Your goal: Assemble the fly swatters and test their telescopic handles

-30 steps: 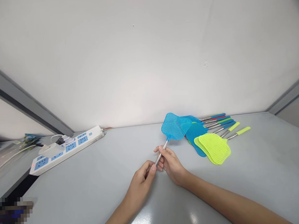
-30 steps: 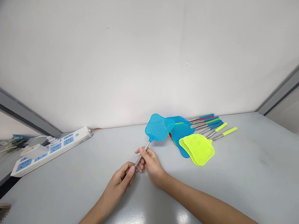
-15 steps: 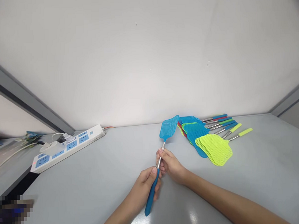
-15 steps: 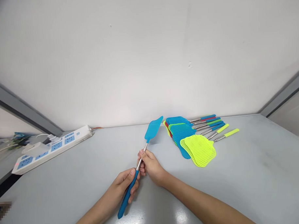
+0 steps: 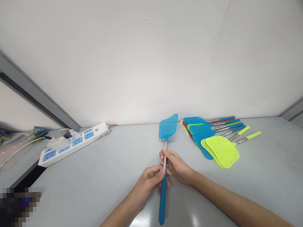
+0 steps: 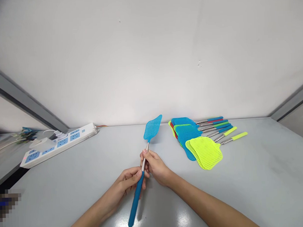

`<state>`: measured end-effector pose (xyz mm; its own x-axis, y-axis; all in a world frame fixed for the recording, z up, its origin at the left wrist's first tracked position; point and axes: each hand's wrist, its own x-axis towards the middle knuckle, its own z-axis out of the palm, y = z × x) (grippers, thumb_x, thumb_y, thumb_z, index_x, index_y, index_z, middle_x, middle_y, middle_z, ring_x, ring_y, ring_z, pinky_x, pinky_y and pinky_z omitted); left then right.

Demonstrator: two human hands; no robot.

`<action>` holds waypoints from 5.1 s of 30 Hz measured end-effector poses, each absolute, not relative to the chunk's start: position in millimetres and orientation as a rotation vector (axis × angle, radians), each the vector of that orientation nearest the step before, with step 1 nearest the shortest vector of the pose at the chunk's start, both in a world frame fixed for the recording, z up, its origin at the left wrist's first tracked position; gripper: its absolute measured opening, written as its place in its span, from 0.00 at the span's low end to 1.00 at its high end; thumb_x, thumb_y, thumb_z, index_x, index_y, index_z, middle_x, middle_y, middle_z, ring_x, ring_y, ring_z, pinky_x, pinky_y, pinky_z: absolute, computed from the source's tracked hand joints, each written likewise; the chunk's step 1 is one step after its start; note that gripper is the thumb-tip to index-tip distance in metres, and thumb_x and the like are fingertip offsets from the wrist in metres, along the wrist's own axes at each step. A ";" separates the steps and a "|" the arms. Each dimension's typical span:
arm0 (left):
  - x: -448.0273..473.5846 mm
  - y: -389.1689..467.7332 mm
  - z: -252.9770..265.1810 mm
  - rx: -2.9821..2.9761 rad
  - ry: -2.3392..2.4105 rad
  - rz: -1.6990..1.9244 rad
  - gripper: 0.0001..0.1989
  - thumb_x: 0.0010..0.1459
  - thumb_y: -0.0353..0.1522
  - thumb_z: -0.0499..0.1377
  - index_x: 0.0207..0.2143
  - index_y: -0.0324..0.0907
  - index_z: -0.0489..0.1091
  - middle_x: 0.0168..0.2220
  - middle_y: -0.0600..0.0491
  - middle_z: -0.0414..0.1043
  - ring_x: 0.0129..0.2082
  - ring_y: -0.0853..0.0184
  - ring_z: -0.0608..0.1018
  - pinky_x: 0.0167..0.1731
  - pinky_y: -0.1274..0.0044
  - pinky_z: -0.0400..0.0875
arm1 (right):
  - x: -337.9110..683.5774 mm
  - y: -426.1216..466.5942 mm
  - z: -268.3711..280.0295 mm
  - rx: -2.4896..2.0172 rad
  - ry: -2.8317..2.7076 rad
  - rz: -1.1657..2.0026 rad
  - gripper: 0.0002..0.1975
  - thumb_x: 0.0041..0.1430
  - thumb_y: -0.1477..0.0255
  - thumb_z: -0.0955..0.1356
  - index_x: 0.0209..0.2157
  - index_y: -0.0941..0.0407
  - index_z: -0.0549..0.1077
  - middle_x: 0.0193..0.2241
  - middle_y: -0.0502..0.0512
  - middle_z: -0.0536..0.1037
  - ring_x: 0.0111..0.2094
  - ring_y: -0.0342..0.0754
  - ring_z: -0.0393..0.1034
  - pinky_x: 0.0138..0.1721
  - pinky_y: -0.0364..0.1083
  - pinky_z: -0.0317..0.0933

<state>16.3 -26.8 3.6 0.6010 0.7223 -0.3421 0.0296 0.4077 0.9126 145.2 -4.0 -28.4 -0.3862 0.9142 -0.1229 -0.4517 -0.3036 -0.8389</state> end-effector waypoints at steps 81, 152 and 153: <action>20.3 -22.9 -4.2 0.913 0.841 0.740 0.10 0.54 0.38 0.48 0.37 0.42 0.57 0.25 0.56 0.60 0.20 0.74 0.66 0.22 0.80 0.59 | 151.6 -6.2 -28.9 -0.666 -0.892 1.615 0.07 0.49 0.70 0.64 0.29 0.57 0.71 0.24 0.53 0.70 0.22 0.41 0.58 0.28 0.44 0.53; 24.9 -20.8 -30.2 1.071 1.058 1.120 0.20 0.53 0.38 0.48 0.13 0.42 0.46 0.11 0.61 0.47 0.13 0.76 0.55 0.19 0.79 0.54 | 131.8 -12.3 -33.7 -0.739 -0.540 1.816 0.11 0.49 0.66 0.64 0.23 0.60 0.67 0.14 0.48 0.63 0.16 0.36 0.52 0.18 0.38 0.44; 24.9 -19.9 -30.2 1.056 1.051 1.129 0.20 0.52 0.38 0.48 0.13 0.42 0.46 0.11 0.61 0.46 0.13 0.76 0.54 0.18 0.80 0.53 | 131.7 -11.4 -33.2 -0.743 -0.544 1.813 0.11 0.49 0.66 0.64 0.23 0.60 0.67 0.13 0.48 0.63 0.16 0.36 0.52 0.18 0.38 0.44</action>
<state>24.9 -19.9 -30.2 0.1190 0.9883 -0.0958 -0.1666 0.1150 0.9793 131.7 -11.4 -33.2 -0.2536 0.9391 -0.2319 -0.6562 -0.3432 -0.6720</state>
